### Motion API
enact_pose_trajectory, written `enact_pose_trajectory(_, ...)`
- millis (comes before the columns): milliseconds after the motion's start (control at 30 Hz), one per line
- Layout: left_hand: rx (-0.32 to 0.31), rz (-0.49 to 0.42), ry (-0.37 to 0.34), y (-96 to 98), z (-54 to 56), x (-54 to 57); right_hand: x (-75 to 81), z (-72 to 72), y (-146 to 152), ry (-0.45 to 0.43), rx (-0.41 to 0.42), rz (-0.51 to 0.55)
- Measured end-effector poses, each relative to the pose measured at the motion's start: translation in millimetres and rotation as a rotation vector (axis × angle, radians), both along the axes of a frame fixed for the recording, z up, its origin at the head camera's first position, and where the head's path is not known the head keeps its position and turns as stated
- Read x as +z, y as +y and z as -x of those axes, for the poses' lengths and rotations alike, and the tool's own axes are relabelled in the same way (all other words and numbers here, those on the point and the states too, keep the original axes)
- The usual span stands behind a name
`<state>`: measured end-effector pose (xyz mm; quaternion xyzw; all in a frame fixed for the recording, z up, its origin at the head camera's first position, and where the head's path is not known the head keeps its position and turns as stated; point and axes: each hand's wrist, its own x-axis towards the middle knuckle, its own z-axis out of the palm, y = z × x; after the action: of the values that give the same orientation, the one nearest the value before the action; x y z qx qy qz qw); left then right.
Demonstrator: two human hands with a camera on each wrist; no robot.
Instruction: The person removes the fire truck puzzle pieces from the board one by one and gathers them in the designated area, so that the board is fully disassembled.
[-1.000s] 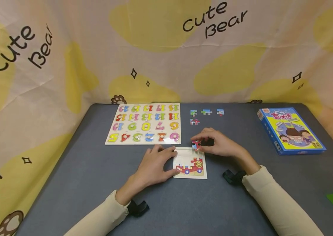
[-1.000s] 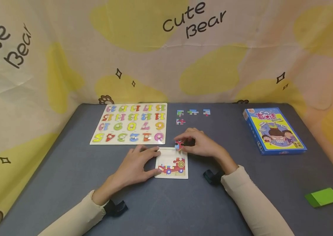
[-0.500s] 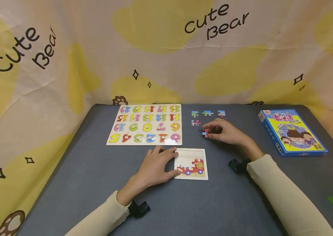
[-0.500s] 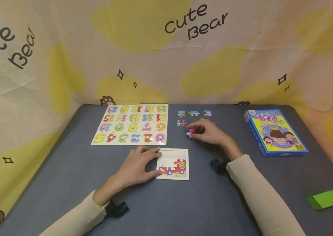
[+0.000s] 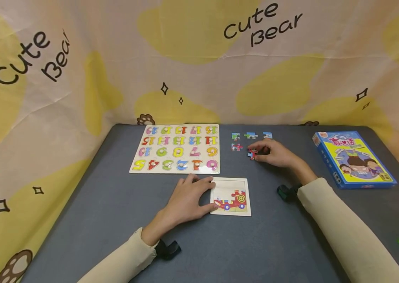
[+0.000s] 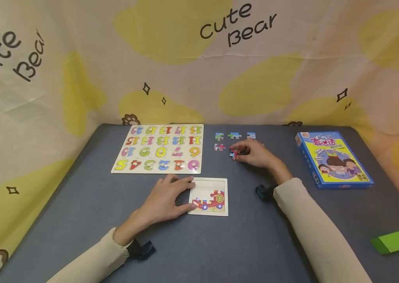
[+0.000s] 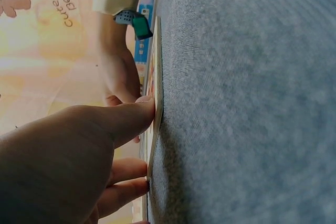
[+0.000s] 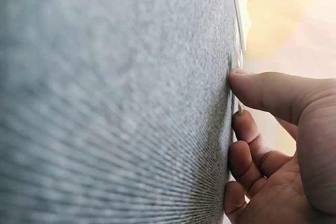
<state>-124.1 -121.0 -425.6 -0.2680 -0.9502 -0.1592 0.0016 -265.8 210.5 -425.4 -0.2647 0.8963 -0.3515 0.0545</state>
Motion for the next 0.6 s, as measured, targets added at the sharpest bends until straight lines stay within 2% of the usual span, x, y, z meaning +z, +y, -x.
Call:
enact_pose_trajectory(167, 0.000, -0.005, -0.005, -0.1, -0.5, 1.2, 0.9, 6.4, -0.4, -0.034, -0.022, -0.011)
enact_pose_trajectory(600, -0.006, -0.018, 0.007, -0.1, -0.1, -0.5, -1.0, 22.4, -4.2, -0.027, -0.024, 0.002)
